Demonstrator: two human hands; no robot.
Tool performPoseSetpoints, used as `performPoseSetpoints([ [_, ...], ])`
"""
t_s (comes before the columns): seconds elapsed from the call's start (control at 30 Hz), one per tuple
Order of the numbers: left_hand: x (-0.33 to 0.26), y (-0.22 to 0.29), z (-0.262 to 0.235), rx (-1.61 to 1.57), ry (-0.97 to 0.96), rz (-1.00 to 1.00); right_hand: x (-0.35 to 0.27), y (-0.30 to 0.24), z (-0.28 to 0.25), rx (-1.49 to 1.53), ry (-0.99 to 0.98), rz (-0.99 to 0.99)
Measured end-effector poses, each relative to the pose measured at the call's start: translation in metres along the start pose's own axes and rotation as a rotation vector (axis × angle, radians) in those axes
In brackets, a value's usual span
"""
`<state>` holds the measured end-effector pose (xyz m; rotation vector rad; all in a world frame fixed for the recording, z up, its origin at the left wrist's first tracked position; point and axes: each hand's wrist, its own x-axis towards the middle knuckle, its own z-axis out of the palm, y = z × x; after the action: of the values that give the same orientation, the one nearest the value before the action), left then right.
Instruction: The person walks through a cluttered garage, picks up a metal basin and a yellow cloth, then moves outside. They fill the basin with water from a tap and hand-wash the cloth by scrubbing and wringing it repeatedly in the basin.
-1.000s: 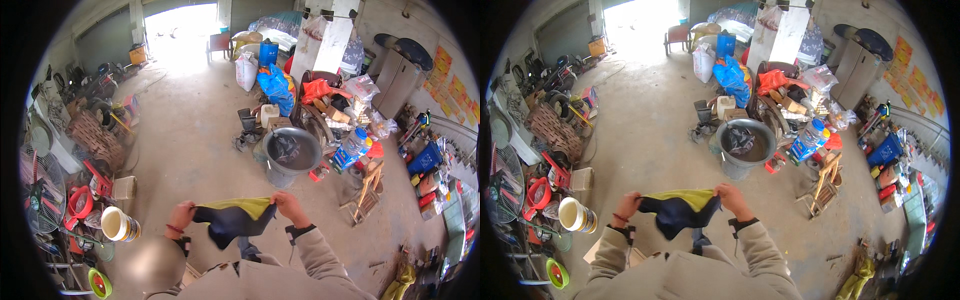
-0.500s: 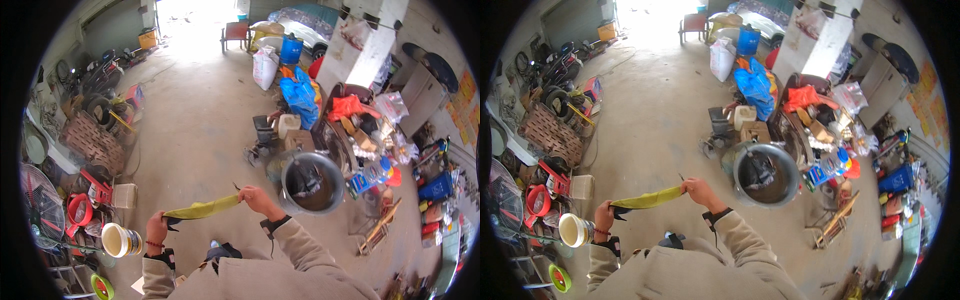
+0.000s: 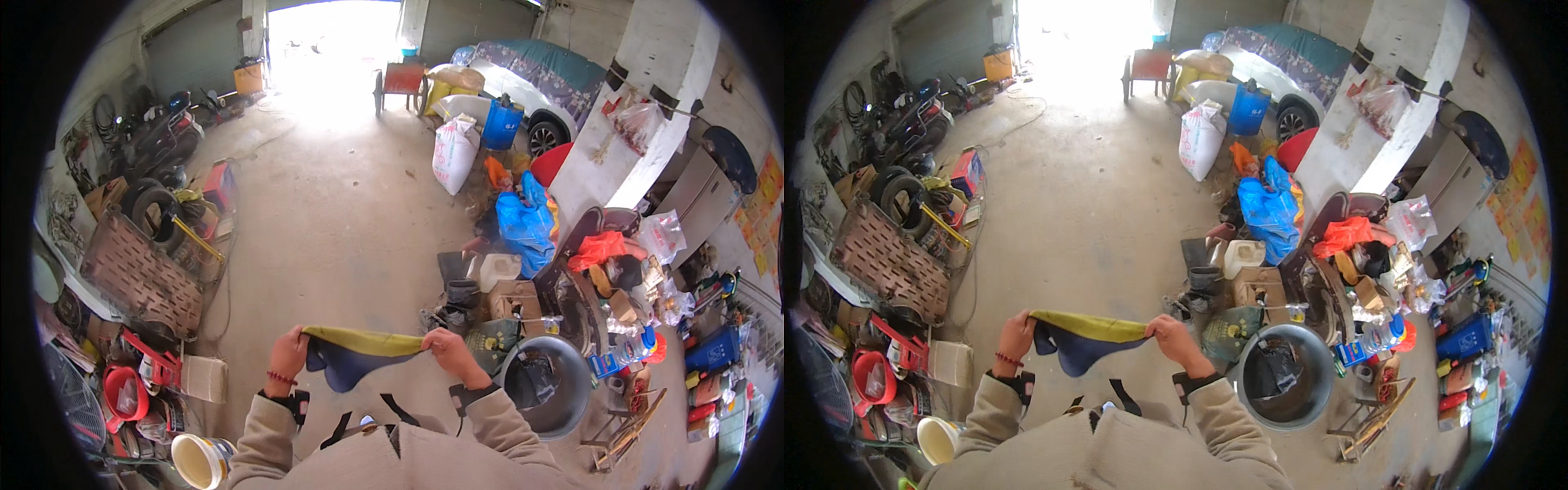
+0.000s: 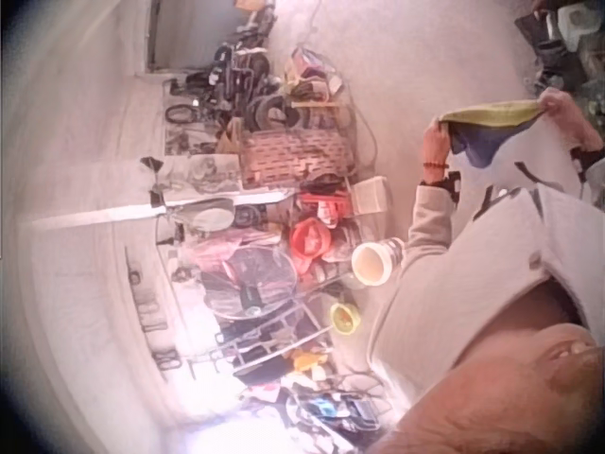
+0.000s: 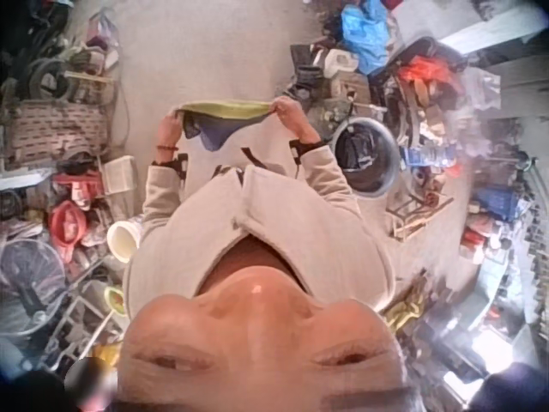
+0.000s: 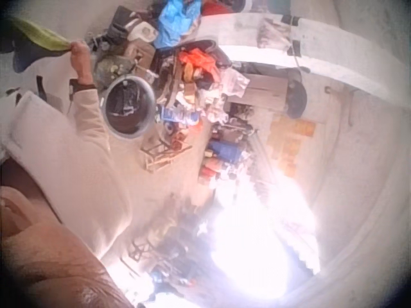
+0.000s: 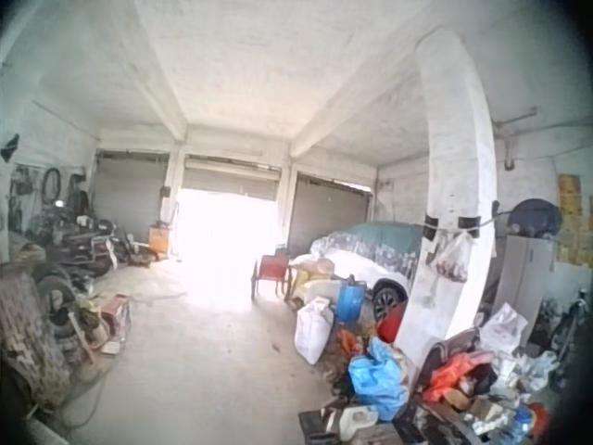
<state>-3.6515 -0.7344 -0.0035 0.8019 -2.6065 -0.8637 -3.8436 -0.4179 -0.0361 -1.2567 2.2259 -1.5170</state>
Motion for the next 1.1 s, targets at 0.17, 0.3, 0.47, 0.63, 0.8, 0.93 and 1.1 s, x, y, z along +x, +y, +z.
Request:
performPoseSetpoints([
  [0.17,0.142,-0.006,0.016,-0.038,-0.018,0.152,0.082,0.032,-0.017,0.019,0.130,0.045],
  [0.3,0.247,0.000,0.042,-0.087,-0.055,0.216,0.159,0.079,-0.032,0.019,0.179,0.118],
  [0.47,0.374,0.011,0.062,-0.181,-0.082,0.168,0.282,0.134,-0.055,0.080,0.239,0.115],
  [0.63,0.494,0.006,0.064,-0.495,-0.086,-0.018,0.408,0.154,-0.068,-0.009,0.242,0.001],
  [0.8,0.577,-0.006,0.073,-1.331,-0.308,-0.328,0.502,0.154,-0.041,0.072,0.103,-0.096],
  [0.93,0.663,-0.014,0.071,-1.843,-0.455,-0.125,0.566,0.163,0.005,0.157,-0.232,-0.047],
  [1.1,0.777,-0.031,0.040,-2.062,-0.609,-0.038,0.652,0.188,0.052,0.038,-0.140,0.105],
])
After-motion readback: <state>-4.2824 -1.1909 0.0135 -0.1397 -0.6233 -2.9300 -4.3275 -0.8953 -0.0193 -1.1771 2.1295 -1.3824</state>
